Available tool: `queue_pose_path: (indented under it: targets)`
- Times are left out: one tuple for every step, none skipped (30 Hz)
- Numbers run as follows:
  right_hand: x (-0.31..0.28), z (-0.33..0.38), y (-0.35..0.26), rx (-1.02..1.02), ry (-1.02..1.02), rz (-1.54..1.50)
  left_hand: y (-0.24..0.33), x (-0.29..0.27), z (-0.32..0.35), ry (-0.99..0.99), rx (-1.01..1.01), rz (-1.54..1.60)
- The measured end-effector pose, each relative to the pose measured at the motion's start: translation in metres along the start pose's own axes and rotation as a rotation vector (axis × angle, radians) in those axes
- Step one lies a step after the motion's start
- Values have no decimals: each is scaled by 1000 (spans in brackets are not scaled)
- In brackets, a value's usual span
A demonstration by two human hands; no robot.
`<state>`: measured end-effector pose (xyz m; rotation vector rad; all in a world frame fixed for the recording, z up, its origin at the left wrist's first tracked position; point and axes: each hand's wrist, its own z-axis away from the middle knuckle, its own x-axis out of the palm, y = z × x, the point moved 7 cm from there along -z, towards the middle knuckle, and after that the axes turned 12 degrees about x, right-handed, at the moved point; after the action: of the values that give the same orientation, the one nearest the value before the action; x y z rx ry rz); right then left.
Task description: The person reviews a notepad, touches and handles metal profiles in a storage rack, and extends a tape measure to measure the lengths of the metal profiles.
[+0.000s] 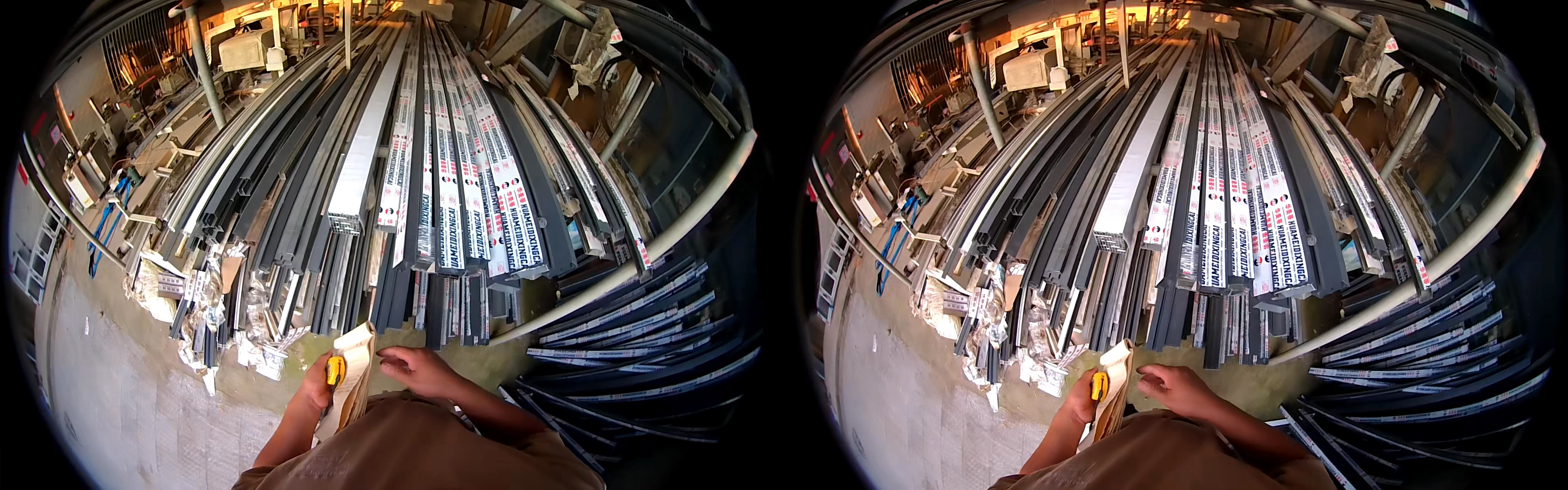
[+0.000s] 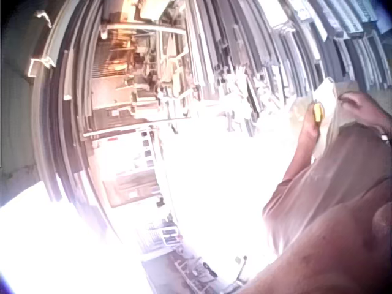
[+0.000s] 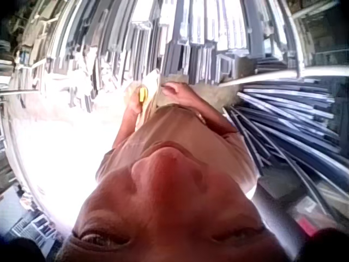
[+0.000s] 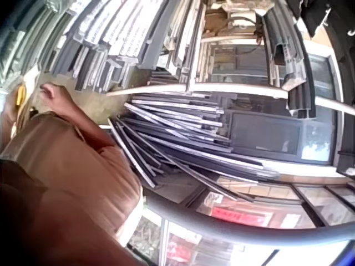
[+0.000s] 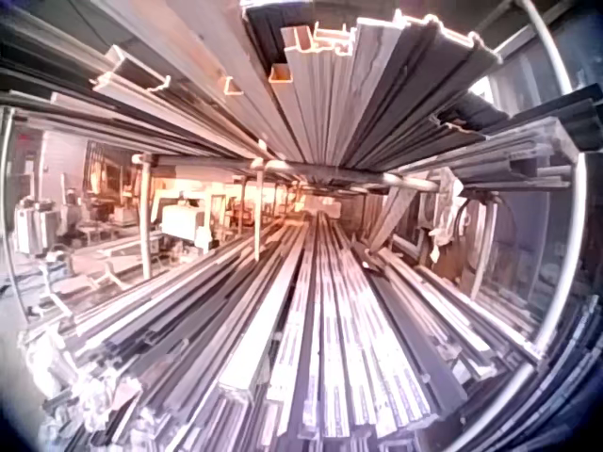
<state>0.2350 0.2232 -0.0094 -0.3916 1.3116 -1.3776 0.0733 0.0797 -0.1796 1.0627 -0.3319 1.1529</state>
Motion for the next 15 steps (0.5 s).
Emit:
queue_pose_path:
  targets:
    - [-4,-1,-11,-37,32,27,-2,-9,1,32,30,41]
    - [-8,-8,-17,-82,60,42,-5,-27,-1,51,50,47]
    - [-12,-13,-23,-78,50,48,-8,-42,-3,70,63,50]
    - [-21,-19,-33,-112,99,55,4,-21,13,106,58,85]
    - [-30,-25,-44,-144,149,60,7,-30,13,115,89,100]
    - [-38,-31,-58,-137,176,107,8,-47,10,144,105,118]
    - [-47,-36,-72,-121,205,151,7,-61,8,174,111,134]
    - [-61,-42,-88,-139,272,232,13,-63,9,198,130,132]
    - [-74,-51,-101,-152,336,314,26,-38,22,173,113,137]
    - [-90,-62,-112,-152,444,400,39,-28,30,211,109,131]
    - [-110,-76,-123,-156,558,493,45,-26,33,239,107,122]
    - [-125,-92,-136,-145,637,605,41,-45,29,259,126,147]
    - [-140,-108,-147,-135,718,721,38,-69,22,276,144,173]
    - [-155,-130,-148,-123,723,799,38,-79,19,240,125,167]
    - [-166,-152,-148,-115,721,877,35,-93,16,230,124,186]
